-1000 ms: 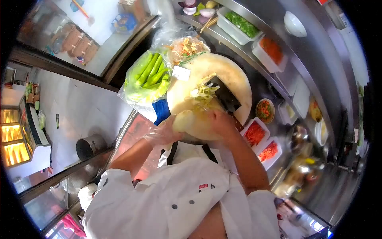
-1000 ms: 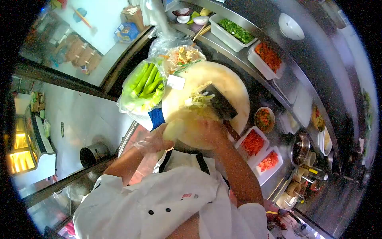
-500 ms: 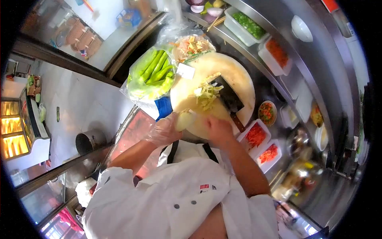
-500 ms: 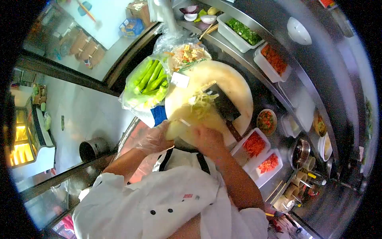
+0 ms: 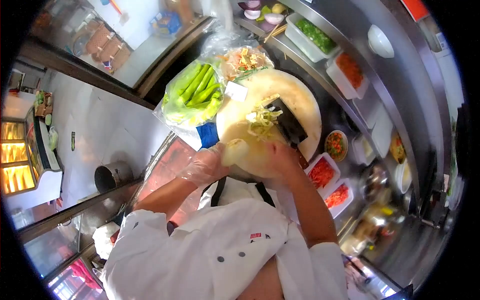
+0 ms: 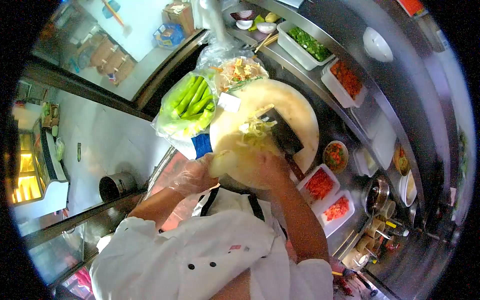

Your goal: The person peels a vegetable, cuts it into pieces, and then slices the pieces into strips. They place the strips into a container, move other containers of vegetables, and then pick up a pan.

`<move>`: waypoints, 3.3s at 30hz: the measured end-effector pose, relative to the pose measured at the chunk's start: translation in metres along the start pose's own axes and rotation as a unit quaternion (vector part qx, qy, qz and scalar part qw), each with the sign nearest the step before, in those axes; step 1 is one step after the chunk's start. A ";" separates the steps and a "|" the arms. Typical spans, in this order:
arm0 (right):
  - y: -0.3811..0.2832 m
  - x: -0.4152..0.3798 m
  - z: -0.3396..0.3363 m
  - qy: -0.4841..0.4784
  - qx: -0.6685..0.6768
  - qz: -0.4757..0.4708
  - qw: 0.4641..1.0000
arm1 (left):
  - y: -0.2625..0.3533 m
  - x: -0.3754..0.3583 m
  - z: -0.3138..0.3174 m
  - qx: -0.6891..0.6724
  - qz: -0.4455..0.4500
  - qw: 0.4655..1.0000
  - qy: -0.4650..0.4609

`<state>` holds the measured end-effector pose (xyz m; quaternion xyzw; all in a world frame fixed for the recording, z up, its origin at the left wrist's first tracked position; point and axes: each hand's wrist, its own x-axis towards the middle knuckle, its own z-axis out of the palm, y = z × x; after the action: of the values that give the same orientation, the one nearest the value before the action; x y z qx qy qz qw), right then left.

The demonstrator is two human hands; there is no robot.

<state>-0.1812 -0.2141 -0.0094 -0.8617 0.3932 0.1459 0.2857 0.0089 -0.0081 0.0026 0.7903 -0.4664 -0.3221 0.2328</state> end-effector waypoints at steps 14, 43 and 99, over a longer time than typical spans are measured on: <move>0.014 0.003 -0.015 0.025 0.009 0.069 0.997 | 0.019 -0.011 -0.024 0.029 0.096 0.992 0.078; -0.014 -0.014 -0.033 0.026 -0.005 -0.058 0.998 | 0.046 0.006 -0.057 -0.271 -0.094 0.929 -0.234; -0.040 -0.015 -0.024 0.015 -0.060 -0.068 0.996 | 0.023 0.024 -0.050 -0.067 -0.069 0.967 -0.236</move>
<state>-0.1601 -0.1986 0.0314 -0.9040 0.3287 0.1371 0.2365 0.0399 -0.0365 0.0450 0.7046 -0.4303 -0.5452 0.1453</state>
